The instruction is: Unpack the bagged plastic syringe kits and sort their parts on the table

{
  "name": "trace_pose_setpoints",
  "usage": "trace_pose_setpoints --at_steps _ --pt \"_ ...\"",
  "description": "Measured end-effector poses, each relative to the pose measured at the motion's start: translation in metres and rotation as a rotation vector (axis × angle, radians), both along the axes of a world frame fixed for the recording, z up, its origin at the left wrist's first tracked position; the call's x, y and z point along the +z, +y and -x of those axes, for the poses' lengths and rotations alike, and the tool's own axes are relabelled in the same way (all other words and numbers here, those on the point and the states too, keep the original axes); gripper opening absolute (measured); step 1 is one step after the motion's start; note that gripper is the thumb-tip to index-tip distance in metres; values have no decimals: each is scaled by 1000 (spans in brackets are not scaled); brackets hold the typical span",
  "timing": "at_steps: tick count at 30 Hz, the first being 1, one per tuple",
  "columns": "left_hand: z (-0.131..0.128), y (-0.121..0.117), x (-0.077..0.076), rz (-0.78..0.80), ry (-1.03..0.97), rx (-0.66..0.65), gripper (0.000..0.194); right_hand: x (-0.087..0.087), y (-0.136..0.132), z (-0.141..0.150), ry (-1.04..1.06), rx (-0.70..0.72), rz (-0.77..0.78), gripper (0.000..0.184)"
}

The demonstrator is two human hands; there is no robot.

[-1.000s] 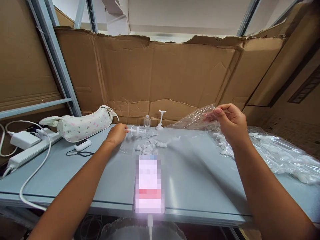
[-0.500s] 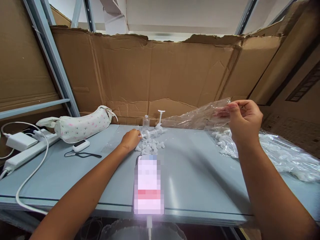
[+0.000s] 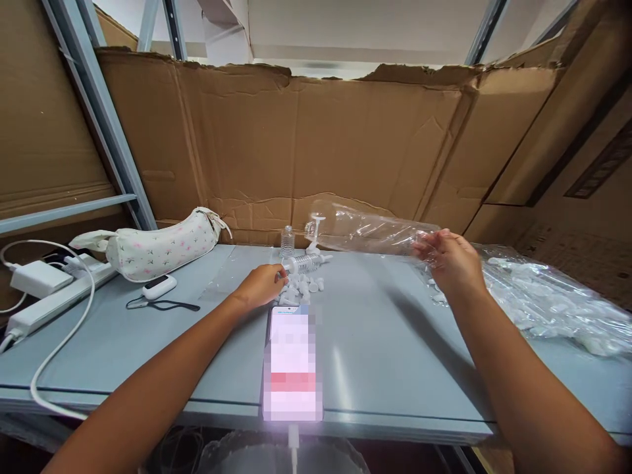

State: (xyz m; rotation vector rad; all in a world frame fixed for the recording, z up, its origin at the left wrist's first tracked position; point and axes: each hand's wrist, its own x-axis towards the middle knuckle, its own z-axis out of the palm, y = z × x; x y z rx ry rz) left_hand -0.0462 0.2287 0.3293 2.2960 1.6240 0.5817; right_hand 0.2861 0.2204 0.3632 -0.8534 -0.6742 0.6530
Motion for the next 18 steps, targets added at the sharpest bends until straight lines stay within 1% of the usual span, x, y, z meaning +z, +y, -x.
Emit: trace_pose_setpoints --at_steps 2,6,8,12,18 --pt "-2 -1 -4 25 -47 -12 25 -4 1 9 3 74 49 14" --pt "-5 -3 -8 86 -137 -30 30 -13 2 26 61 283 185 28" --pt "-6 -3 -10 113 -177 -34 31 -16 1 31 82 359 234 32" --pt "-7 -2 -12 154 -240 -24 31 -21 0 36 64 400 263 31" --pt "-7 -3 -11 180 -298 -1 31 -28 3 34 26 419 262 25"
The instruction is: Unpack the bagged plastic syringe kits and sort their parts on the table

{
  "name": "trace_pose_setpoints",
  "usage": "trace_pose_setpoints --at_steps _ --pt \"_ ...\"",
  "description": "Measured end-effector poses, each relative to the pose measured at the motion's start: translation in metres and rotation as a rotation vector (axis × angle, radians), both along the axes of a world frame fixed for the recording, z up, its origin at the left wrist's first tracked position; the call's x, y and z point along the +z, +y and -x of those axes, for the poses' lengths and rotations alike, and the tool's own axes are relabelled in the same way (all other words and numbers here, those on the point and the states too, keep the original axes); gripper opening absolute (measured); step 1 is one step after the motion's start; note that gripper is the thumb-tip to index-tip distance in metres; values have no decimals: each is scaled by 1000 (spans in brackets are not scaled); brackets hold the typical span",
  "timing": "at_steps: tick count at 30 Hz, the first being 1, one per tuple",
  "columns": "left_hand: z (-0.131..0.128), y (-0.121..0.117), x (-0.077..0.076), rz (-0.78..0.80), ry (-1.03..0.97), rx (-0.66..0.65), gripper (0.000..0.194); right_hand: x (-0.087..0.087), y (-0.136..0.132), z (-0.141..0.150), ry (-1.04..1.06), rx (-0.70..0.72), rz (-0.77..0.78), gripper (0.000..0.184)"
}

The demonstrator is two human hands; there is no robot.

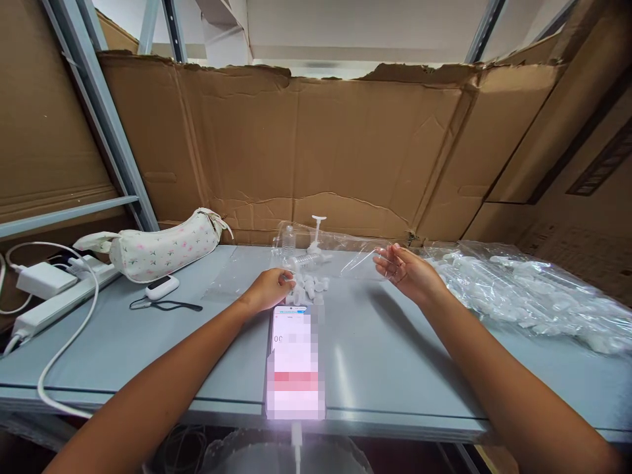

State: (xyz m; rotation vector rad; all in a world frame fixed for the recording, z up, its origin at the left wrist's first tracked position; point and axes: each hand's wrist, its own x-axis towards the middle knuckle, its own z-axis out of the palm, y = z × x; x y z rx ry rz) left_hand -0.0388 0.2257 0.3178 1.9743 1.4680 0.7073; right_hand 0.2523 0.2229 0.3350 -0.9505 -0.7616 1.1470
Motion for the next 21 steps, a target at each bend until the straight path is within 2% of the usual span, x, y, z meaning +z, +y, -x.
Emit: trace_pose_setpoints --at_steps 4,8,12,14,17,21 --pt "1 0 -3 -19 -45 5 28 -6 3 -2 -17 8 -24 18" --pt "3 6 -4 -102 -164 24 19 -11 4 0 -76 49 -43 13" --pt "8 15 5 -104 -359 42 27 -12 1 6 -95 106 -28 11" --pt "13 16 12 -36 -451 5 39 -12 -2 10 -117 159 -13 10" --pt "20 11 20 176 -608 -137 59 -12 -7 15 -167 273 -3 14" --pt "19 -2 22 455 -757 -396 57 -12 -13 25 -245 423 -2 22"
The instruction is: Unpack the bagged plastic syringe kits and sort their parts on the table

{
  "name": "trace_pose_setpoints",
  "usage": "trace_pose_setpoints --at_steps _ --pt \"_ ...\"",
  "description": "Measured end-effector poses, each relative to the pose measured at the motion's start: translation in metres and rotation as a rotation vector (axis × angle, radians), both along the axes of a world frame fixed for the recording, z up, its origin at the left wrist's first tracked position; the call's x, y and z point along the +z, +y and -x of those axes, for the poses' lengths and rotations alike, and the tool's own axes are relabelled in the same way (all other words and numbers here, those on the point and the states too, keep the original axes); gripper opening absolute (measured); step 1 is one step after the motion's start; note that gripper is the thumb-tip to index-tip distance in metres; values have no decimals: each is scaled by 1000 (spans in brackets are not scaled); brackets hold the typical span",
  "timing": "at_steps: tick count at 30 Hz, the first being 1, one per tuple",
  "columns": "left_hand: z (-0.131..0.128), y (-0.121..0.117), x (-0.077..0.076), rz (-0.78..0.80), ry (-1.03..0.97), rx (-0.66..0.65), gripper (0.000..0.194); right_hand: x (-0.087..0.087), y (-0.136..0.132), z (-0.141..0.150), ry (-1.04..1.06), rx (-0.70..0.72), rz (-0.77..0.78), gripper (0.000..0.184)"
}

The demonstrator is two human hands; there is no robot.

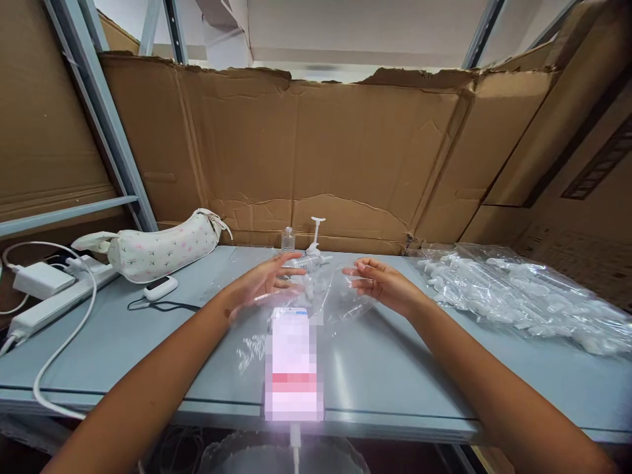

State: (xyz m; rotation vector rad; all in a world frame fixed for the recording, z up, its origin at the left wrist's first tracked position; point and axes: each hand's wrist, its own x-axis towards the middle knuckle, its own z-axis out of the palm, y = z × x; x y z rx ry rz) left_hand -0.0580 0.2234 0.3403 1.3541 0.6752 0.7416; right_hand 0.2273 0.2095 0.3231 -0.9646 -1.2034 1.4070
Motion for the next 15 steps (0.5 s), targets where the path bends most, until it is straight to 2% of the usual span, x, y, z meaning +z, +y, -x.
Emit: trace_pose_setpoints --at_steps 3,7,12,15 --pt "-8 -11 0 -2 29 -141 54 0 -6 10 -44 83 -10 24" --pt "-20 -19 -3 0 46 -221 52 1 -13 24 -103 176 -52 25" --pt "-27 -21 -9 -50 33 -207 65 2 -18 29 -169 217 -91 25" --pt "-28 -23 -8 -76 18 -128 71 0 -14 25 -185 160 -116 29"
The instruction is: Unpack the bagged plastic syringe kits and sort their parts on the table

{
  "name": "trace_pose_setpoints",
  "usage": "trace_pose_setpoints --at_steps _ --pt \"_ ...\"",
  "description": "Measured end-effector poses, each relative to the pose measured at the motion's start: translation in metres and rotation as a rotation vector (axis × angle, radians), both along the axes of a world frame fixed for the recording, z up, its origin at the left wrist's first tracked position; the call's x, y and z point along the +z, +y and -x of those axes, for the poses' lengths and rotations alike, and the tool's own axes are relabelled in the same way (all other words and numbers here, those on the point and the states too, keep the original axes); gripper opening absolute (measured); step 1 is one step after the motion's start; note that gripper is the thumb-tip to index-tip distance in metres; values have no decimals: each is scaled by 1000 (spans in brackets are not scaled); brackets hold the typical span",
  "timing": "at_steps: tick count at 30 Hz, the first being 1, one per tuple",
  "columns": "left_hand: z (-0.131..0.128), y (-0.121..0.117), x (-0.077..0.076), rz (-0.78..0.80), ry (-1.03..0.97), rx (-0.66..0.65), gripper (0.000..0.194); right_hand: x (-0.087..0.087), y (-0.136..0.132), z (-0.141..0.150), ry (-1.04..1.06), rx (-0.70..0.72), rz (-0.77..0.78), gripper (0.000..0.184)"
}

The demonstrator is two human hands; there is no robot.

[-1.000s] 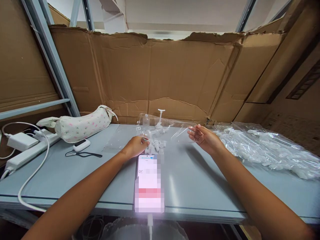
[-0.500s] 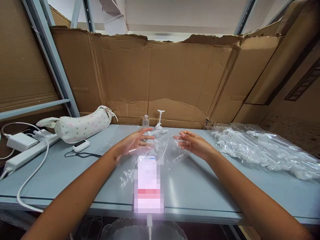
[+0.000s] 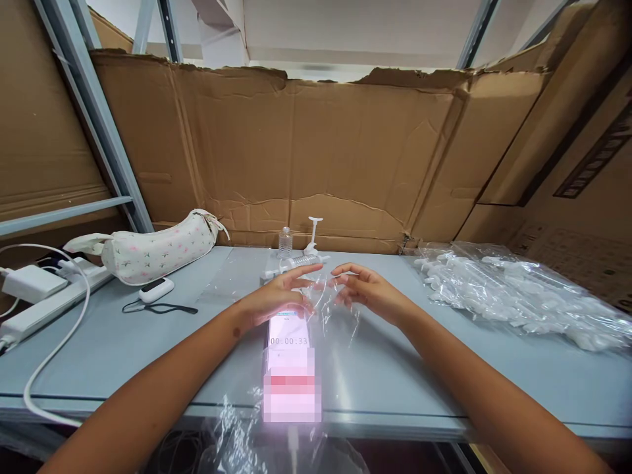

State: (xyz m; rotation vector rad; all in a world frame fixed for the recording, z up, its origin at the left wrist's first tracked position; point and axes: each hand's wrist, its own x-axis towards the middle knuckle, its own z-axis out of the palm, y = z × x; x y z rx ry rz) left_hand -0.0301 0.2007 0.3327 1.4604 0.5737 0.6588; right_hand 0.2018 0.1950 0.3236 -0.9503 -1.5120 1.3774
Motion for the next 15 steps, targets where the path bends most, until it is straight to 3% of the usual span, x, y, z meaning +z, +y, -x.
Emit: trace_pose_setpoints --at_steps 6,15 --pt "-1 -3 6 -68 7 244 69 -5 8 -7 39 -132 -47 32" --pt "0 -3 4 -96 67 196 66 -3 6 -6 48 -219 -91 30"
